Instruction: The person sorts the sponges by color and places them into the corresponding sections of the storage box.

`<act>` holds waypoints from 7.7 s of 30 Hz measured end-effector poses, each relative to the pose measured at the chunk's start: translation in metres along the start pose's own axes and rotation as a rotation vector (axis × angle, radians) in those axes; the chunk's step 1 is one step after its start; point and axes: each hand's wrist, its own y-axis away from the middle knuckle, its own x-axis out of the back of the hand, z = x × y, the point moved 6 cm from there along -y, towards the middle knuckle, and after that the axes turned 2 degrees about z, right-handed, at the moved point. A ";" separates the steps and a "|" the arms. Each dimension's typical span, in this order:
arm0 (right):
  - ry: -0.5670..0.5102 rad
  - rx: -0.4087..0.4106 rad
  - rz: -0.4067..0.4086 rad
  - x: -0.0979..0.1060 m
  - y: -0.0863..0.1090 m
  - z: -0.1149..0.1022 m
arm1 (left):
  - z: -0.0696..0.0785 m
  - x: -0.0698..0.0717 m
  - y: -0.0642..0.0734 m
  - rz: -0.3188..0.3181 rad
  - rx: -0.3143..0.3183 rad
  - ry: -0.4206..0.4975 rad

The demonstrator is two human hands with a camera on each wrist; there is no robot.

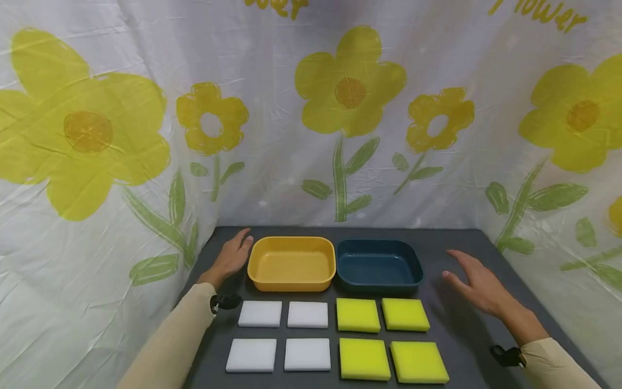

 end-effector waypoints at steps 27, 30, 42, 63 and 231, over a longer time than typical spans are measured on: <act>-0.134 0.117 -0.401 -0.044 0.063 -0.060 | 0.003 -0.037 -0.013 0.012 0.172 0.406; -0.128 0.157 -0.426 -0.051 0.067 -0.063 | 0.003 -0.041 -0.015 0.013 0.171 0.443; -0.150 0.131 -0.470 -0.059 0.078 -0.073 | 0.000 -0.049 -0.013 -0.006 0.231 0.472; -0.112 0.014 -0.657 -0.070 0.085 -0.085 | -0.002 -0.049 -0.018 -0.014 0.230 0.415; -0.037 0.324 -0.534 -0.068 0.022 -0.165 | -0.001 -0.050 -0.016 -0.051 0.233 0.390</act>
